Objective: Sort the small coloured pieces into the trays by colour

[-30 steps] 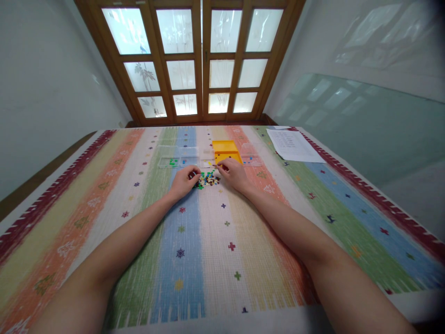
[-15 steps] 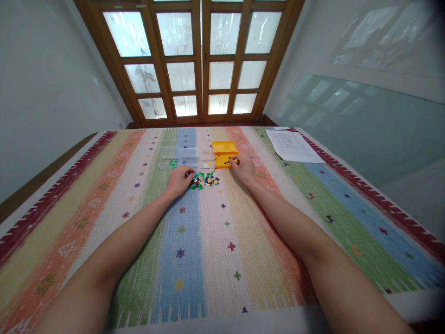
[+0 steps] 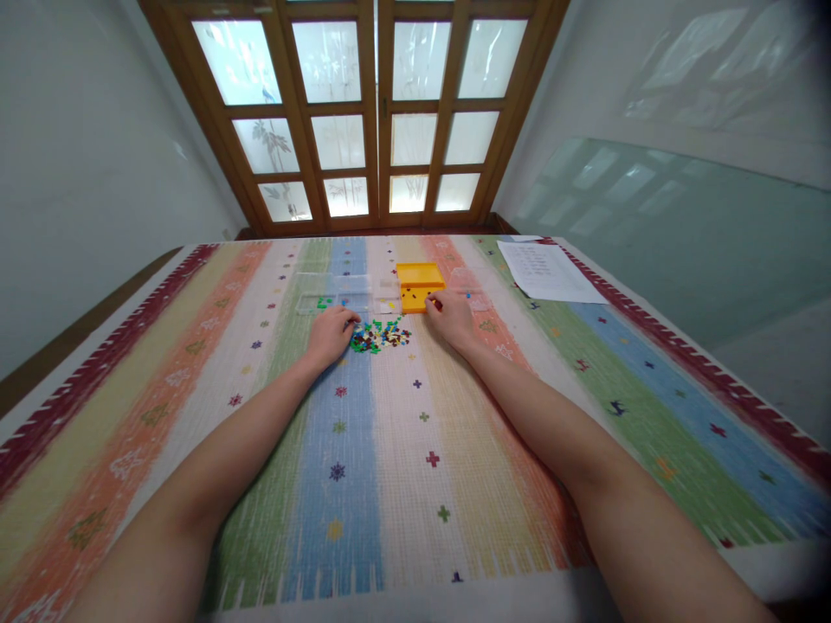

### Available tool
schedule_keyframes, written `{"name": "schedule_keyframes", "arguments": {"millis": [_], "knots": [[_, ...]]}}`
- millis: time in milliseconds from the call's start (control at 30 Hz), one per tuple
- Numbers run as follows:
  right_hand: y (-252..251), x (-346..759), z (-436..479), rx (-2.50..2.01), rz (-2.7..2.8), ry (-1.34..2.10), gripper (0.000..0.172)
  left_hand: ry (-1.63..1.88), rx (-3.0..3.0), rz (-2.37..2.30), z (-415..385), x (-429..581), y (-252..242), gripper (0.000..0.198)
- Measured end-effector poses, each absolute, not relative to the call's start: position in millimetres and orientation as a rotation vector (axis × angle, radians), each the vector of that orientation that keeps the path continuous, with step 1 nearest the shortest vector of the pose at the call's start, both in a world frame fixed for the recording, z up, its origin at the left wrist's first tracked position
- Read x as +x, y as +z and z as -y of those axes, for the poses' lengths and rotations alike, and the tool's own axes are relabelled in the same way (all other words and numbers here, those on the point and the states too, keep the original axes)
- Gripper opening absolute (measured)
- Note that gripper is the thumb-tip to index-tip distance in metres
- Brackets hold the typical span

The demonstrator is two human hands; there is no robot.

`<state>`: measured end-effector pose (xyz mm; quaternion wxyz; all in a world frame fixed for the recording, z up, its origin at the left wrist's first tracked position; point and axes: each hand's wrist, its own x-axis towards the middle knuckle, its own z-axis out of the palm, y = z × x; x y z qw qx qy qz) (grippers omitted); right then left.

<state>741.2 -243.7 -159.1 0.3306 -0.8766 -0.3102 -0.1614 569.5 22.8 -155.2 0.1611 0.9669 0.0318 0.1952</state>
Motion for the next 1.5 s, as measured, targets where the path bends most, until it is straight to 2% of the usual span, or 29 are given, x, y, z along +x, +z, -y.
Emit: {"name": "schedule_keyframes", "arguments": {"millis": [233,733,1167,1500], "knots": [[-159,740,243,-2.288,0.849,-0.399,0.019,0.382,2.706,0.144,-27,571,-152,0.024],[-165,740,244,-2.233,0.925,-0.379,0.017,0.344,2.607,0.210,-26,568,-145,0.017],[-163,734,243,-2.159,1.017,-0.333,0.017,0.525,2.292,-0.124,-36,575,-160,0.018],[-163,732,242,-2.130,1.076,-0.295,0.016,0.593,2.209,-0.292,-48,580,-169,0.029]]}}
